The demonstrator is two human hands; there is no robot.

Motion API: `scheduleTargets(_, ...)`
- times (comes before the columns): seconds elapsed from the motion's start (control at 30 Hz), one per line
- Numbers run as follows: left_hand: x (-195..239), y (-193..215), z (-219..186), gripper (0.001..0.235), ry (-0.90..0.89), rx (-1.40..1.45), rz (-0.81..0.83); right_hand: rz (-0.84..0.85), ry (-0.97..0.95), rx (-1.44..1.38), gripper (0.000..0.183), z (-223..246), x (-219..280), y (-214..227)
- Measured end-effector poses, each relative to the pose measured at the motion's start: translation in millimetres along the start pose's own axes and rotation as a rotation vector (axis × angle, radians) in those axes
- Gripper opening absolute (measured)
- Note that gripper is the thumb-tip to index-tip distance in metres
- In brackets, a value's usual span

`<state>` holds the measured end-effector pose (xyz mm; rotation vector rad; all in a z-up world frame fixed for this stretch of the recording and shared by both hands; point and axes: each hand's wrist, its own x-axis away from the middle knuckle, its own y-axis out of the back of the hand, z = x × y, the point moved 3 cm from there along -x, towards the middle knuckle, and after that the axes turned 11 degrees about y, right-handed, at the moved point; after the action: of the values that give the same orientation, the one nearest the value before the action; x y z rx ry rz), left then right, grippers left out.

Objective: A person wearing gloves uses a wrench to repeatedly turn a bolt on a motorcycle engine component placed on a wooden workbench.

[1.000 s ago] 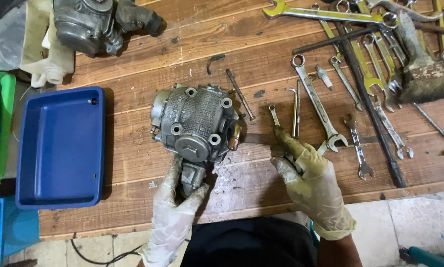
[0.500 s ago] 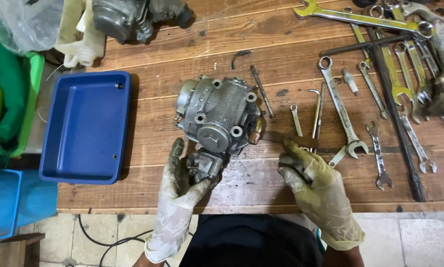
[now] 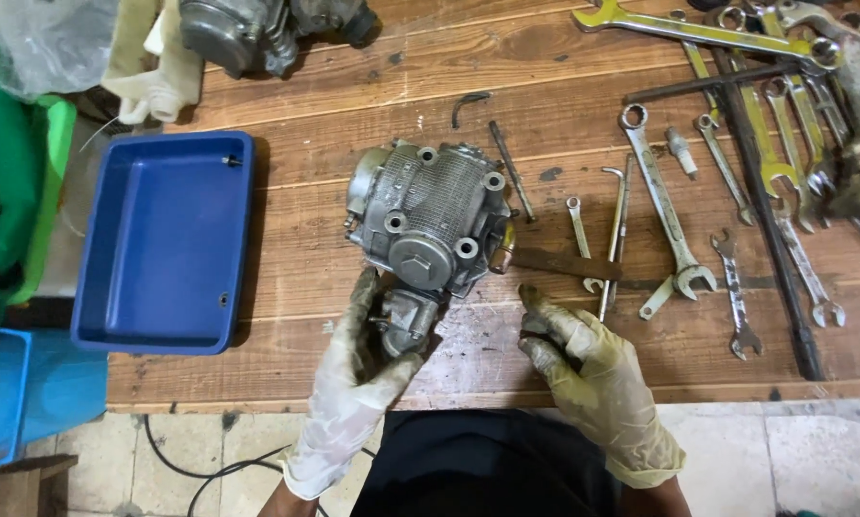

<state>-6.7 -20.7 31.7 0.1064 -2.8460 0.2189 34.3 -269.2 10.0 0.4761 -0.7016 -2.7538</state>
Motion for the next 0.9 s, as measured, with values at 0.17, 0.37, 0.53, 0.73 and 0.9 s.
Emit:
scheduleTargets(0.17,-15.5,-3.0,2.6,0.102,-0.071,-0.241,-0.152,0.108,-0.084,0.066,0.044,2.6,5.6,9.3)
scheduleTargets(0.37,-19.5,1.8,-5.1,0.098,0.069,-0.312,-0.228,0.202,0.067,0.205,0.038,-40.7,37.2,26.0)
scheduleTargets(0.53,-25.2,5.5,-49.0,0.118,-0.275,-0.607,-0.218,0.123,-0.425,0.249,0.04,-34.0,31.5,68.4)
scheduleTargets(0.73,-62.5,-18.9,-99.5,0.103,-0.463,-1.207,-0.046,-0.006,-0.062,0.505,0.035,-38.9,-5.0,69.1)
scheduleTargets(0.9,-104.7,-16.3,-99.4,0.141,-0.629,-1.654,0.054,0.05,-0.266,0.432,0.05,-51.3,-56.3,50.7)
